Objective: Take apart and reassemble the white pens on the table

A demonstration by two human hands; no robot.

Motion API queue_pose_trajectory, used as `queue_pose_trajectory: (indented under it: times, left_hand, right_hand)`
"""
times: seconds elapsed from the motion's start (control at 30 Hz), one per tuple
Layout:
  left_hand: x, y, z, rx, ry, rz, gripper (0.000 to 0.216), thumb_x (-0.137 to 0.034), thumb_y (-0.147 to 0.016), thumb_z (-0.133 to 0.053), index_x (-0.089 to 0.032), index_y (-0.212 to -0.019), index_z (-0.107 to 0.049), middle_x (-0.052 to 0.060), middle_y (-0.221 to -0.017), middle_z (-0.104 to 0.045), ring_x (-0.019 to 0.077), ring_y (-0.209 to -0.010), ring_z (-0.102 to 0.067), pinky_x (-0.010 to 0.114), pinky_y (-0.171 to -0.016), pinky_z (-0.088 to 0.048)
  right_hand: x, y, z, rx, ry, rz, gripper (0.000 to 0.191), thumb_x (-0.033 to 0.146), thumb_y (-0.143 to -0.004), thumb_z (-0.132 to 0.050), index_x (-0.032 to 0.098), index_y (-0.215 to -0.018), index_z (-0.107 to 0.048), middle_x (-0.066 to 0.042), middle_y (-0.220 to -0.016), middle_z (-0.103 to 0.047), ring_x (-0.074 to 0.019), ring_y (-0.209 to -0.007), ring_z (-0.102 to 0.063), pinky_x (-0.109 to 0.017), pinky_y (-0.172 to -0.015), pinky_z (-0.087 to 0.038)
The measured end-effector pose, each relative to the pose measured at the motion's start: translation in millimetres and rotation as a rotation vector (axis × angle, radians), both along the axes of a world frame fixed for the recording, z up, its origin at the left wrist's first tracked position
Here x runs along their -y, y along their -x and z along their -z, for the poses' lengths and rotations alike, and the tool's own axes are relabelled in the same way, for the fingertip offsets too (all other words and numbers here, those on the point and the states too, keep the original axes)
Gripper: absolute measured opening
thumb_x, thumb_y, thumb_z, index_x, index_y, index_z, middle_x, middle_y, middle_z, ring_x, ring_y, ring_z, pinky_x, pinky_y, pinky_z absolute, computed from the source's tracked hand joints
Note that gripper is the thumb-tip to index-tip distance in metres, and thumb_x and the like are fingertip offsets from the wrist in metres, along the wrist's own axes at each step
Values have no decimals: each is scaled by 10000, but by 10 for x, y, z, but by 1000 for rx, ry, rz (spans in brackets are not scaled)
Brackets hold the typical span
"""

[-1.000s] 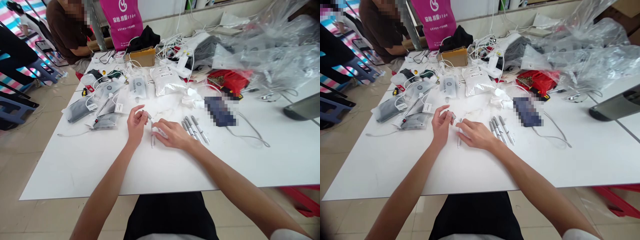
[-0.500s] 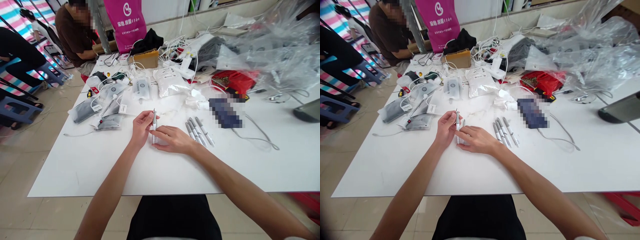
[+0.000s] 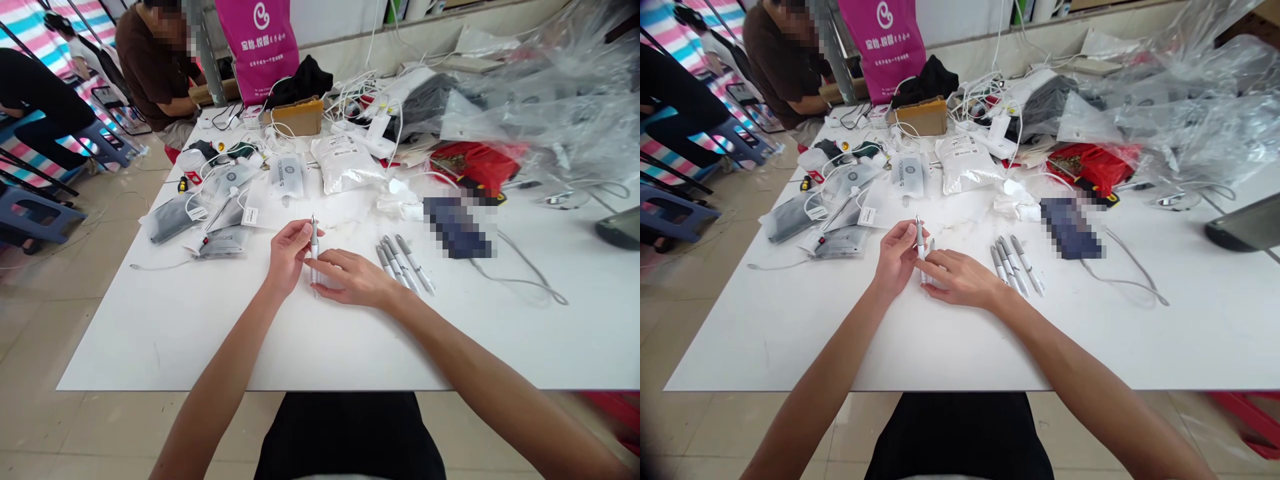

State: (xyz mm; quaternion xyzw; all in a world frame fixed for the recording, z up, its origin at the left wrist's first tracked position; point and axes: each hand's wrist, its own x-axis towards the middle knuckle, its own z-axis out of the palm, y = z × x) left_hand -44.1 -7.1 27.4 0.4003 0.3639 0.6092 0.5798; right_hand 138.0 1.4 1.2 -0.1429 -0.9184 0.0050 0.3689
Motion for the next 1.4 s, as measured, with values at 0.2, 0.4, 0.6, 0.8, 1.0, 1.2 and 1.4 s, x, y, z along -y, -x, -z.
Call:
queue_pose_trajectory:
  times: [0.2, 0.4, 0.6, 0.8, 1.0, 1.2, 1.4]
  left_hand:
    - [-5, 1, -4, -4, 0, 2, 283, -469, -880, -839, -213, -985, -780, 33, -904, -726, 103, -698, -577, 266, -652, -451]
    - [-14, 3, 10, 9, -7, -3, 263, -445, -876, -848, -212, -978, -781, 30, -897, -725, 100, -695, -574, 271, -662, -453]
    - [-27, 1, 19, 23, 17, -25, 298, -444, -821, -894, -209, -948, -762, 21, -880, -725, 100, -697, -578, 265, -654, -456]
    - [-30, -11, -2, 40, 43, -43, 334, -427, -767, -932, -195, -914, -741, 13, -862, -716, 91, -673, -565, 256, -637, -452]
    - [-12, -30, -1, 46, 41, -21, 325, -382, -740, -953, -198, -895, -737, -2, -843, -676, 91, -677, -559, 249, -634, -463]
    - [3, -30, -10, 54, 35, 5, 319, -363, -738, -955, -206, -885, -718, -22, -814, -631, 88, -642, -552, 243, -579, -463]
    - [8, -33, -28, 47, 36, 8, 334, -389, -737, -954, -213, -889, -715, -22, -808, -624, 95, -641, -548, 251, -565, -470]
  right_hand:
    - [-12, 4, 29, -21, 3, -6, 450, 219, -1012, -627, 164, -1443, -510, -111, -1073, -706, -232, -906, -698, -374, -765, -625]
    - [-17, -2, 31, -27, 30, -21, 442, 194, -1007, -618, 172, -1436, -517, -110, -1053, -711, -233, -902, -704, -369, -766, -625]
    - [12, -7, -2, 17, 116, -10, 438, 221, -1015, -596, 196, -1442, -502, -110, -1076, -714, -235, -909, -713, -374, -759, -630]
    - [19, -6, -1, 37, 135, -18, 460, 259, -1010, -635, 166, -1432, -478, -127, -1111, -724, -248, -930, -717, -392, -773, -636]
    - [25, -6, -4, 39, 183, -7, 324, 200, -1004, -632, 191, -1308, -522, -87, -1015, -732, -225, -877, -726, -361, -735, -622]
    - [34, -10, 3, 65, 230, 5, 289, 184, -992, -627, 195, -1256, -511, -67, -963, -715, -219, -829, -718, -355, -693, -608]
    - [26, -12, 11, 71, 221, 11, 317, 210, -990, -629, 197, -1284, -510, -73, -968, -706, -228, -832, -704, -365, -689, -604]
